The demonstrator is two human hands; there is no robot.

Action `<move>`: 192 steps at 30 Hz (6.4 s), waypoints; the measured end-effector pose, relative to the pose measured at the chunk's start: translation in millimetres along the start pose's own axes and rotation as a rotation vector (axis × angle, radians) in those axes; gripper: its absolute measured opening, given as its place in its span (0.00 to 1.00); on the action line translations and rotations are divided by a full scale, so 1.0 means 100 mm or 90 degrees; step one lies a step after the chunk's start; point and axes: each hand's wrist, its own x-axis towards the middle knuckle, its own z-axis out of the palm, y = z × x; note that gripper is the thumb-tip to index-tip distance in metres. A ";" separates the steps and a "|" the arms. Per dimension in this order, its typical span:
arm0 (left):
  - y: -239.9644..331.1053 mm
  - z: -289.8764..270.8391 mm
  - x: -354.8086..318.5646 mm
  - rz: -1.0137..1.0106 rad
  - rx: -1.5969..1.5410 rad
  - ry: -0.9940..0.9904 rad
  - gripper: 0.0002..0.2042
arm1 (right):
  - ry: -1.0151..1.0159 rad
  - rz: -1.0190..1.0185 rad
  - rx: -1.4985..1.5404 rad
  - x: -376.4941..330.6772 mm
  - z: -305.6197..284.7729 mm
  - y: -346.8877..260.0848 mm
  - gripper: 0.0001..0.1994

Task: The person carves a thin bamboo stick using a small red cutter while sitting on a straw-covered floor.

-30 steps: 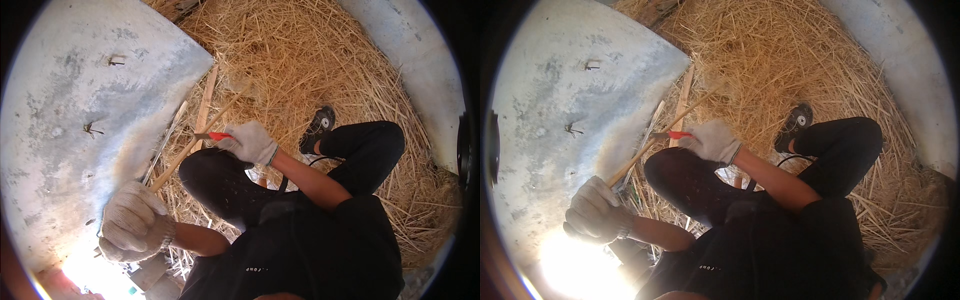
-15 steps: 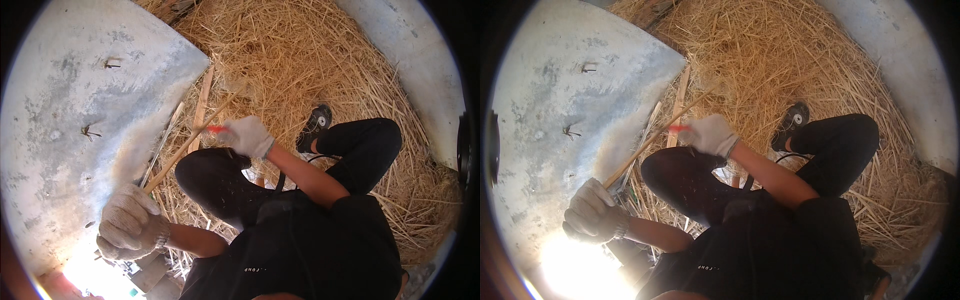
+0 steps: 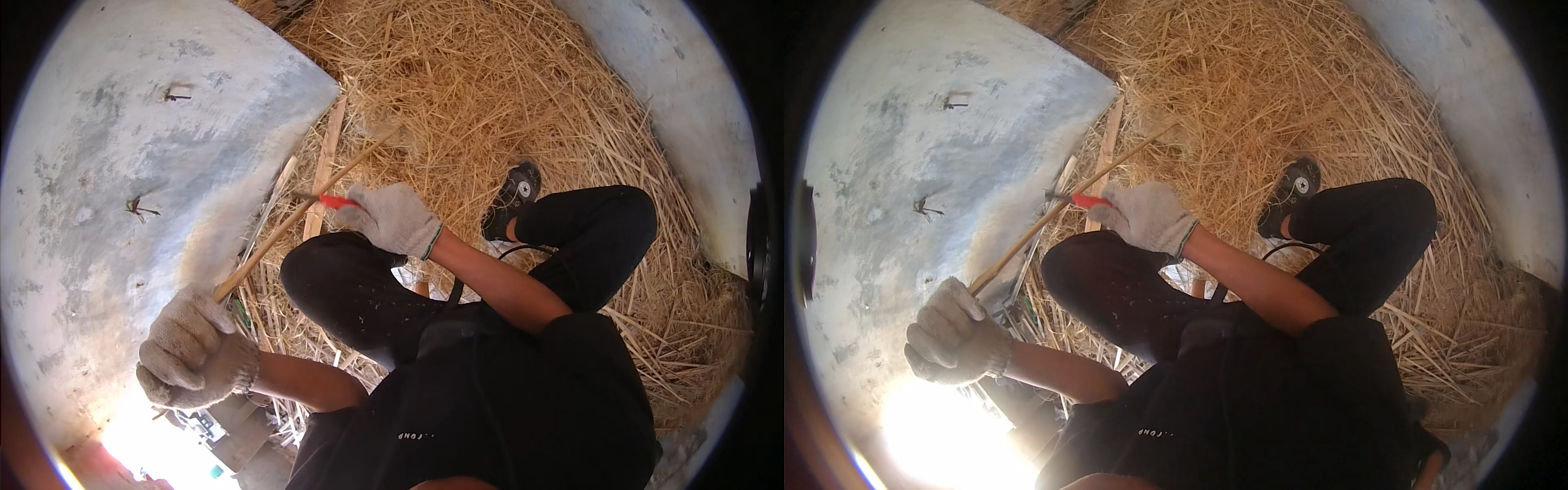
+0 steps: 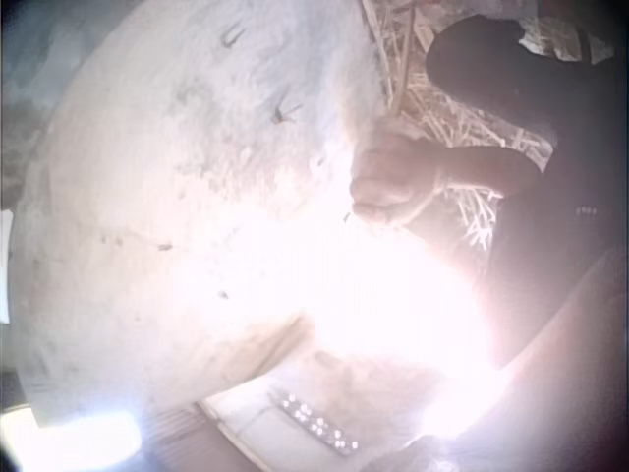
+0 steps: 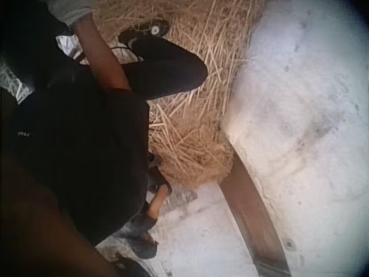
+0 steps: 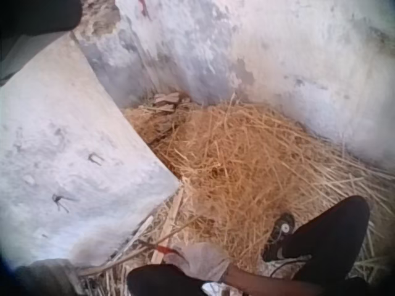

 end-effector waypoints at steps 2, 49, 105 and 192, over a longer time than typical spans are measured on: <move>0.01 -0.02 0.00 -0.005 -0.017 -0.009 0.23 | 0.010 0.051 -0.104 0.02 0.05 0.35 0.27; -0.12 0.07 0.23 -0.013 0.058 -0.046 0.25 | -0.078 0.455 -0.213 0.34 0.14 1.79 0.43; 0.02 -0.06 0.04 0.037 0.033 0.045 0.22 | -0.025 0.240 0.077 0.06 -0.44 -0.12 0.28; 0.00 -0.03 -0.02 0.031 -0.006 -0.016 0.25 | -0.046 0.498 -0.101 -0.41 0.18 1.78 0.33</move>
